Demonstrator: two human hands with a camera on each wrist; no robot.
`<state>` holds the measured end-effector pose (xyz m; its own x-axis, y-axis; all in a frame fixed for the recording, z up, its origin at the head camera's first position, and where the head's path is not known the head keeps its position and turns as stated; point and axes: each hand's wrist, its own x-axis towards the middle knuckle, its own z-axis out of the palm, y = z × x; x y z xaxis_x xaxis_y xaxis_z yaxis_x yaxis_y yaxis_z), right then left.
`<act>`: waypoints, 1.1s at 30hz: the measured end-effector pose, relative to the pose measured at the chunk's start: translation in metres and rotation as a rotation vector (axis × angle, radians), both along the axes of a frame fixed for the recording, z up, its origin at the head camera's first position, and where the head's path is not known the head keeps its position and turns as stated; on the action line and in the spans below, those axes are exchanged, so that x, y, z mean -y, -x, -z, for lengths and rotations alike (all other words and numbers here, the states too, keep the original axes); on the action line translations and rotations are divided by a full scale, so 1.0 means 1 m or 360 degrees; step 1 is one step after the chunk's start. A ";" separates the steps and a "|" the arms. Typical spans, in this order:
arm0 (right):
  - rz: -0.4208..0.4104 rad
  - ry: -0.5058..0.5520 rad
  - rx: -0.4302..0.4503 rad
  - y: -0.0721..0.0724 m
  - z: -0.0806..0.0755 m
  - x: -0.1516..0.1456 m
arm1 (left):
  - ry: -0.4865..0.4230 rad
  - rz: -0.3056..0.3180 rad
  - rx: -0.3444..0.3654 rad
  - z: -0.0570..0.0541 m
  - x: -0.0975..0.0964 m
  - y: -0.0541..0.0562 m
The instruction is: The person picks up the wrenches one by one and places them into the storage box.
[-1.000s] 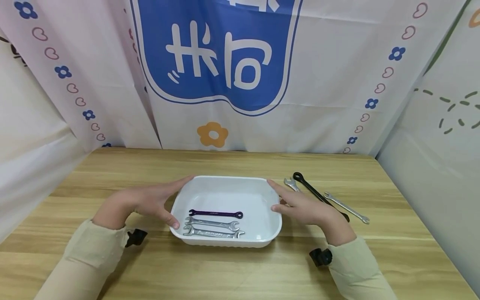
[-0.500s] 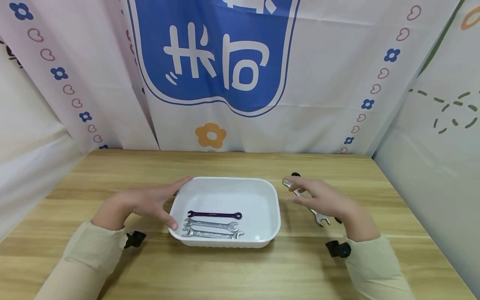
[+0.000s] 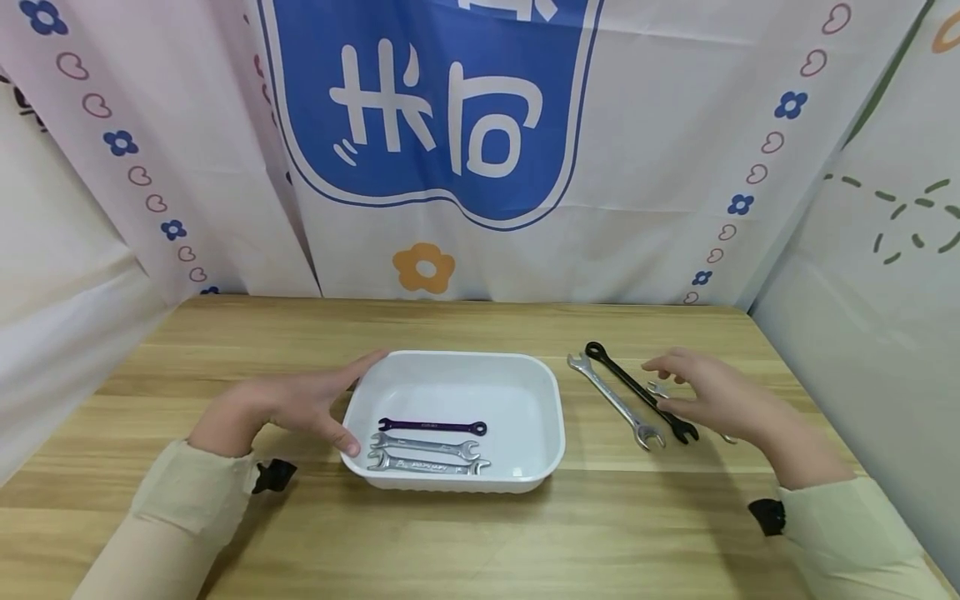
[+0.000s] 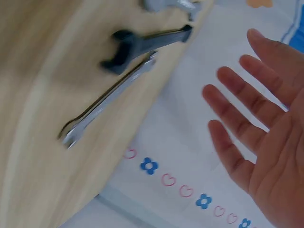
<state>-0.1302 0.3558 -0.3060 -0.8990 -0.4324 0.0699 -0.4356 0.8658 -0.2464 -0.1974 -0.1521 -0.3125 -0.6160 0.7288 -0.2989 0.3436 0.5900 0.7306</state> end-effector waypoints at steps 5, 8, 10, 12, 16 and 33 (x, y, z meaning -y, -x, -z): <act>0.0029 -0.0083 -0.0006 0.000 0.007 -0.014 | 0.0024 -0.0014 -0.0009 0.000 0.000 0.000; 0.0025 -0.0109 -0.0001 0.001 0.014 -0.019 | 0.0036 -0.0018 -0.0011 0.001 0.000 -0.001; 0.0026 -0.0112 0.0016 0.003 0.018 -0.022 | 0.0031 -0.0021 -0.0002 0.001 0.000 -0.001; 0.0030 -0.0106 0.0048 0.005 0.023 -0.024 | 0.0033 -0.0027 0.0005 0.001 0.000 0.000; 0.0055 -0.0084 0.0143 0.010 0.030 -0.027 | 0.0009 -0.0021 0.0025 0.002 0.000 0.001; 0.0165 -0.0044 0.0308 0.024 0.048 -0.040 | 0.0032 -0.0038 0.0010 0.002 -0.001 0.001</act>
